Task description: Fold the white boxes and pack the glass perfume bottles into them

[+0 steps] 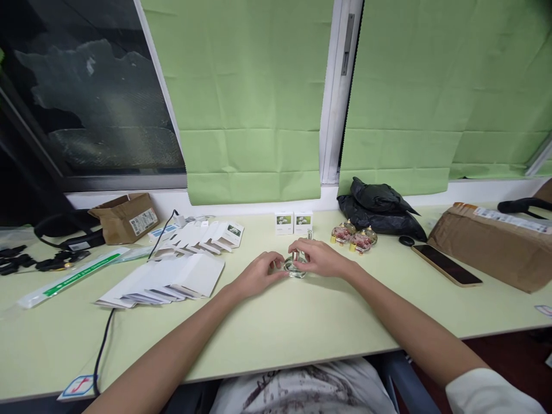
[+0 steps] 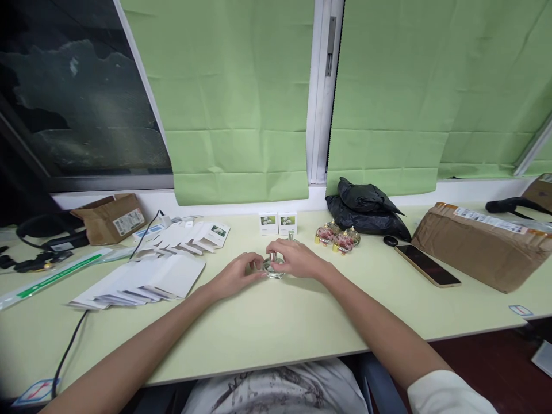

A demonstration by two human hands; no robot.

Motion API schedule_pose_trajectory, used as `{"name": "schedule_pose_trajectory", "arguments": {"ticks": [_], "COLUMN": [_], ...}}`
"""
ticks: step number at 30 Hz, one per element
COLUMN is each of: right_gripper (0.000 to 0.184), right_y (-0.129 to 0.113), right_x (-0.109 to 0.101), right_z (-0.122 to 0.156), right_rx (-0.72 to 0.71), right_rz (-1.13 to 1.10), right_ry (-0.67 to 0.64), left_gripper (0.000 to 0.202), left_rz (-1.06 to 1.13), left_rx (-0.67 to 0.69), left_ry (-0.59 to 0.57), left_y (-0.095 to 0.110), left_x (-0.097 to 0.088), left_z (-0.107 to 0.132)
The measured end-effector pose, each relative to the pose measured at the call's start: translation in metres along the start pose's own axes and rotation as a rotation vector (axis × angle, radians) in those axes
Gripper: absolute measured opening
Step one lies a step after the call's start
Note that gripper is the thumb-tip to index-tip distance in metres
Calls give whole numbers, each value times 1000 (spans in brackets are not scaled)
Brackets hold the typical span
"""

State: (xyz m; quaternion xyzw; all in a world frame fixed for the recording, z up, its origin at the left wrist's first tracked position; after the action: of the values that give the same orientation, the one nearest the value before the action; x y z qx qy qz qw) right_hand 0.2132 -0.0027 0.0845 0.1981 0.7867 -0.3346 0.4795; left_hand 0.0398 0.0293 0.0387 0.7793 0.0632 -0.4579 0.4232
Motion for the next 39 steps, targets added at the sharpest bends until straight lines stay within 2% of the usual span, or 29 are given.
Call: {"name": "schedule_pose_trajectory", "arguments": {"ticks": [6, 13, 17, 21, 27, 31, 35, 39], "right_gripper": [16, 20, 17, 20, 26, 28, 41, 37], "right_y": [18, 53, 72, 86, 94, 83, 57, 53], "right_x": [-17, -38, -47, -50, -49, -52, -53, -37], "right_z": [6, 24, 30, 32, 33, 32, 19, 7], "right_rx": [63, 326, 422, 468, 474, 465, 282, 158], "right_rz": [125, 121, 271, 324, 340, 436, 496, 453], "right_ry": [-103, -263, -242, -210, -196, -136, 56, 81], "left_gripper": [42, 38, 36, 36, 37, 37, 35, 35], "left_rz": [-5, -16, -17, -15, -14, -18, -27, -14], "left_rx": [-22, -10, -12, -8, -2, 14, 23, 20], "left_ry": [-5, -4, -15, -20, -12, -12, -13, -10], "left_y": [4, 6, 4, 3, 2, 4, 3, 4], "left_x": [-4, -5, -3, -2, -2, -3, -3, -3], "left_z": [1, 3, 2, 2, 1, 1, 0, 0]}}
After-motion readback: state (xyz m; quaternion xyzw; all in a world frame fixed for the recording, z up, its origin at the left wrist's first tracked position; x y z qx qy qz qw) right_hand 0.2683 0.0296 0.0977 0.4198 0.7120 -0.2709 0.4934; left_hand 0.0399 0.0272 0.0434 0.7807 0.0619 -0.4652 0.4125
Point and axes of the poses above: each hand's wrist, its own z-axis away from the middle knuckle, its own x-axis out of the palm, y = z × x, the point moved 7 cm from there along -z, towards the middle knuckle, and after that the axes turned 6 degrees about -y, right-handed, at the moved point
